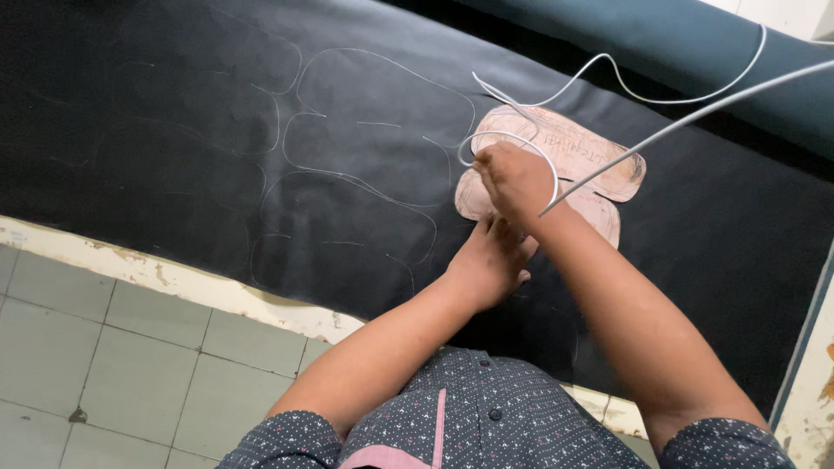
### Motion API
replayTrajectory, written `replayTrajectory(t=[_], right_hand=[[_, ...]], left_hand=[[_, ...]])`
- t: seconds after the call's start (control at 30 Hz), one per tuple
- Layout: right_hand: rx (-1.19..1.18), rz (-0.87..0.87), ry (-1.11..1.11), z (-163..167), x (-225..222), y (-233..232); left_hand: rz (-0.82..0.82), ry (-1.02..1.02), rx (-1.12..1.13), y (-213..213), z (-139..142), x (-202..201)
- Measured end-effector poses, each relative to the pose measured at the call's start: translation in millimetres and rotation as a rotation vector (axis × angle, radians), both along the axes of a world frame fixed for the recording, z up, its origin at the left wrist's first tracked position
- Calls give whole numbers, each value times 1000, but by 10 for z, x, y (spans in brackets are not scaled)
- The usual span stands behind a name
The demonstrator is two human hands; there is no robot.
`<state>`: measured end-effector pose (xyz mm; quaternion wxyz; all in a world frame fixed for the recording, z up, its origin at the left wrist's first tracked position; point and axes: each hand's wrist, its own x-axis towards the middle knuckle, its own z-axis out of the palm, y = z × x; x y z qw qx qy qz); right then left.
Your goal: The person places cardboard sole-shaped templates on a black sheet laid on a work table and traces around them with a pen, repositioning the templates to draw outlines at different spots on the sheet. They hold each template steady with one hand while tracing with the other.
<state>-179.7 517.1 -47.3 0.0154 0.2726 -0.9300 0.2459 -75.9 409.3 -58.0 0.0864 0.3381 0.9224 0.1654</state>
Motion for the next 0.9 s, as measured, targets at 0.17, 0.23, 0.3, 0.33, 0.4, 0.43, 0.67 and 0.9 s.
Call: replayTrajectory(t=[0.17,0.23,0.3,0.33,0.4,0.43,0.67,0.9], right_hand=[[188,-92,-66,156,-65,131],[124,-77,-53,172,-107,117],[24,-50,-41,142,-185,34],[-27,-36,-35,120,-237,-14],[2,-13,-48,73,-408,-105],[16,-2,-55,47,-493,-149],[-56,-163,-72,-62,-866,-207],[-988,-460,-185,231,-1113,756]], left_hand=[[33,13,58,-66,-54,-32],[43,17,80,-95,-77,-38],[55,35,112,-127,-92,-59],[62,48,134,-141,-96,-68],[66,73,165,-167,-103,-98],[63,85,172,-183,-107,-114],[53,74,171,-250,-152,-222],[38,45,146,-131,-125,-181]])
